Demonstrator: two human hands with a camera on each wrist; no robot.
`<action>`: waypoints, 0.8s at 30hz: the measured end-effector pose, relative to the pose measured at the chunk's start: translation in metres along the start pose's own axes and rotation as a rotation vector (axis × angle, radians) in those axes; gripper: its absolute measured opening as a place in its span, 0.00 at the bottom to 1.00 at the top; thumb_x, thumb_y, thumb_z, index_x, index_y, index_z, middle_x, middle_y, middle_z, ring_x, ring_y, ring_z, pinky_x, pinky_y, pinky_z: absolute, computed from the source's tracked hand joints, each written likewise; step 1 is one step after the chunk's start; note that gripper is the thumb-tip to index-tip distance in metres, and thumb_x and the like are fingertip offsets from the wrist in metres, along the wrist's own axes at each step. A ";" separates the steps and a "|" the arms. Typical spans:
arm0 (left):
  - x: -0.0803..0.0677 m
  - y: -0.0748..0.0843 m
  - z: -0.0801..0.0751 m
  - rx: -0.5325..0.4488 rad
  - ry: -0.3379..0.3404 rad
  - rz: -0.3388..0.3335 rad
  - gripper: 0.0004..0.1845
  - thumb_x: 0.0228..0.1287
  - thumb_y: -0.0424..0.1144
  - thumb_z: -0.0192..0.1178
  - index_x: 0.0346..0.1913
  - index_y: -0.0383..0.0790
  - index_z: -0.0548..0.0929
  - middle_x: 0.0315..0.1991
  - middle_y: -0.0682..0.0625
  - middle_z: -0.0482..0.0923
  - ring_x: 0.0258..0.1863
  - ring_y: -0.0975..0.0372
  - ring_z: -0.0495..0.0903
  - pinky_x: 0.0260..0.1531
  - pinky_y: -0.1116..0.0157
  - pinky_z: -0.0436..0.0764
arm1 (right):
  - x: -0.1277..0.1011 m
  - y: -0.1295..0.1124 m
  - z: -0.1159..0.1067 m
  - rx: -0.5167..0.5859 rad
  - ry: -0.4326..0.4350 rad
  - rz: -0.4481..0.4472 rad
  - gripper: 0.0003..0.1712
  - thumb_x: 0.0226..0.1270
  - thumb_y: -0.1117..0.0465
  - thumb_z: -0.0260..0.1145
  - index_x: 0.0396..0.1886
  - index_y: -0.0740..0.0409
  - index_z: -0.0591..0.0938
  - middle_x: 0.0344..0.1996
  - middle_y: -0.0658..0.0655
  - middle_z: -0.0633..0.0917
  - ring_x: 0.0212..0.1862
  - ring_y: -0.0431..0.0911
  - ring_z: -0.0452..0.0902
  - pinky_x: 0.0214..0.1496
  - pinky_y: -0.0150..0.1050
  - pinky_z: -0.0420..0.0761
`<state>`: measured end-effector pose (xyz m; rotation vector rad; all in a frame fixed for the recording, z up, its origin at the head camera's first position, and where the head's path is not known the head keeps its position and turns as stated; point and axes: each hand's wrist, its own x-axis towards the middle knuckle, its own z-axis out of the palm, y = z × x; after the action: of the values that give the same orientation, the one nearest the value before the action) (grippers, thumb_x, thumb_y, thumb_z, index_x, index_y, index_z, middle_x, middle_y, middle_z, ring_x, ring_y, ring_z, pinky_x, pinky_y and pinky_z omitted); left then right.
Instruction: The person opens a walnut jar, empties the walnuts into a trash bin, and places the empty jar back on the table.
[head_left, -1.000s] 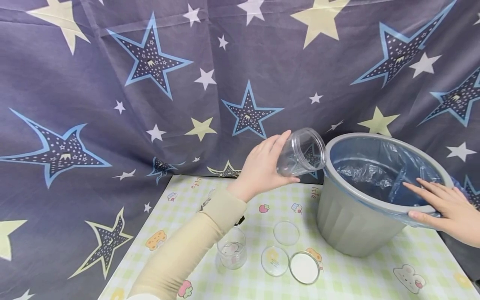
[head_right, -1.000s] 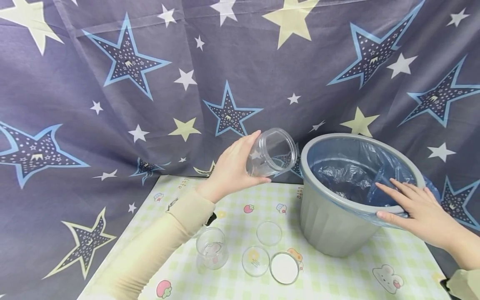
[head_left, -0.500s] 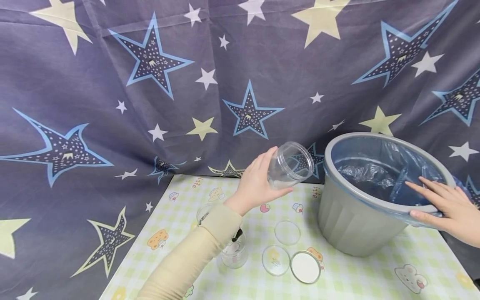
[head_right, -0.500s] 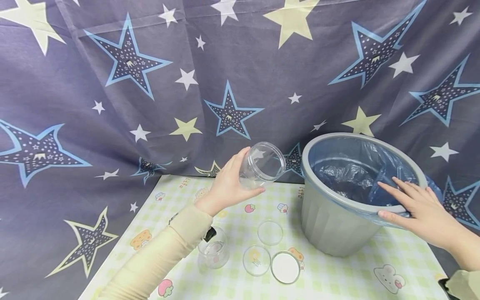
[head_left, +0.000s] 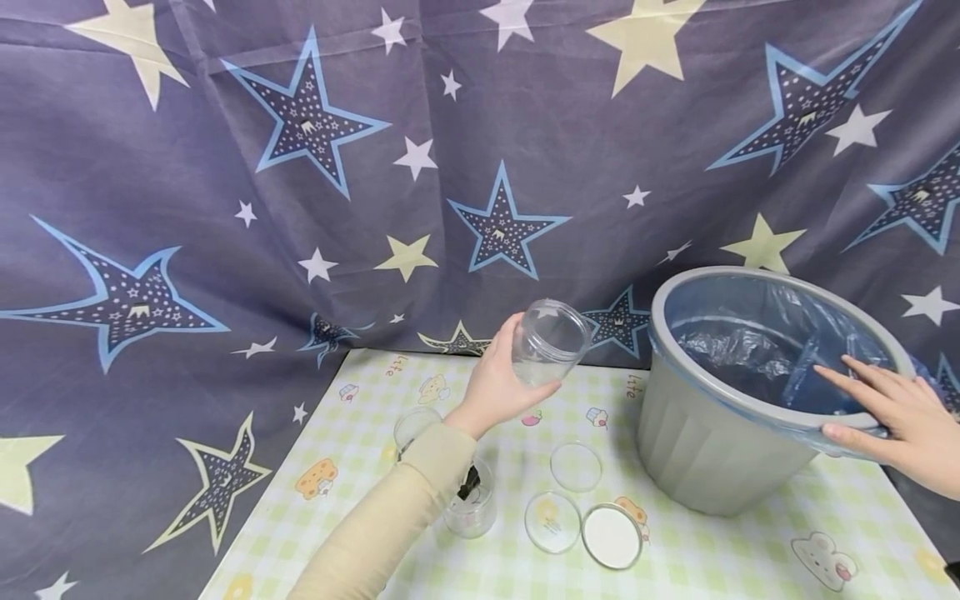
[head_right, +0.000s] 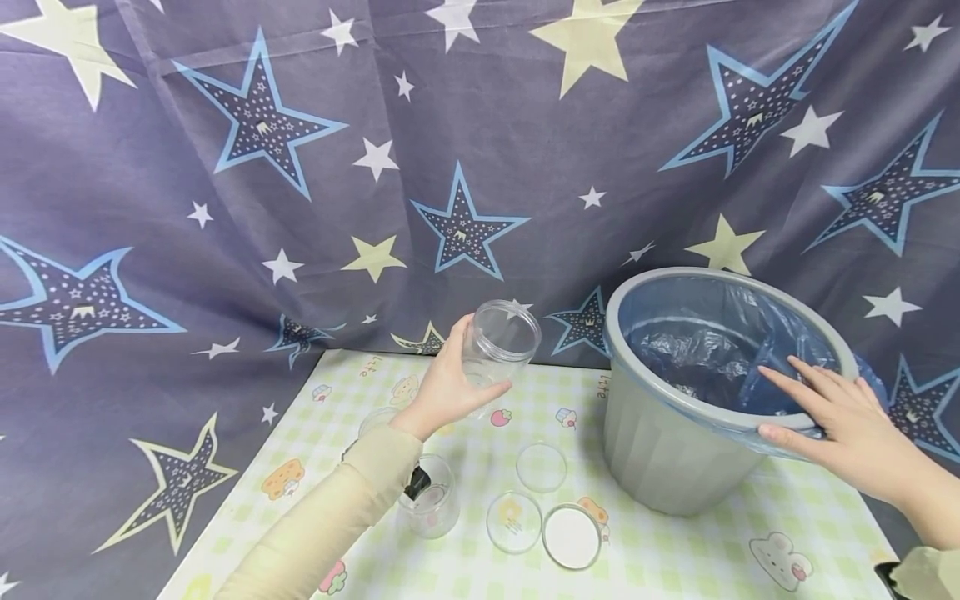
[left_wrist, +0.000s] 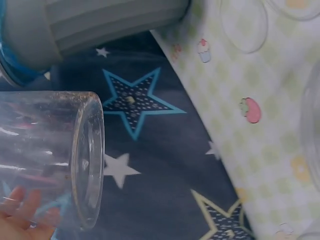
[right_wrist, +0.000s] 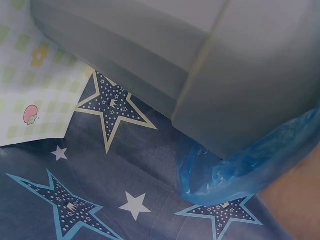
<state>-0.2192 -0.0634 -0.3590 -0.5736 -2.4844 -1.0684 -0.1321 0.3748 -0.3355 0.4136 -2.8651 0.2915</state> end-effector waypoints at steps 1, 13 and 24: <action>0.000 -0.003 0.001 -0.010 0.005 -0.019 0.54 0.41 0.50 0.74 0.71 0.45 0.55 0.63 0.43 0.68 0.61 0.52 0.71 0.58 0.52 0.73 | 0.000 0.000 0.000 0.000 0.001 0.001 0.48 0.65 0.46 0.61 0.75 0.57 0.48 0.68 0.80 0.49 0.68 0.77 0.36 0.64 0.71 0.22; 0.006 -0.020 0.026 -0.195 0.029 -0.251 0.54 0.43 0.49 0.74 0.70 0.45 0.51 0.63 0.37 0.64 0.62 0.46 0.68 0.61 0.50 0.70 | -0.002 0.002 0.002 -0.006 0.003 0.008 0.48 0.64 0.45 0.61 0.75 0.57 0.48 0.68 0.80 0.48 0.68 0.77 0.37 0.64 0.71 0.22; 0.004 -0.027 0.058 -0.368 0.136 -0.488 0.55 0.46 0.48 0.73 0.72 0.47 0.48 0.65 0.35 0.59 0.64 0.46 0.63 0.63 0.49 0.67 | -0.001 0.002 0.003 -0.018 0.018 0.003 0.49 0.64 0.45 0.61 0.75 0.58 0.48 0.68 0.80 0.50 0.67 0.77 0.39 0.64 0.73 0.24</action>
<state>-0.2468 -0.0358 -0.4104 0.0272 -2.3738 -1.7042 -0.1324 0.3762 -0.3389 0.4013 -2.8488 0.2679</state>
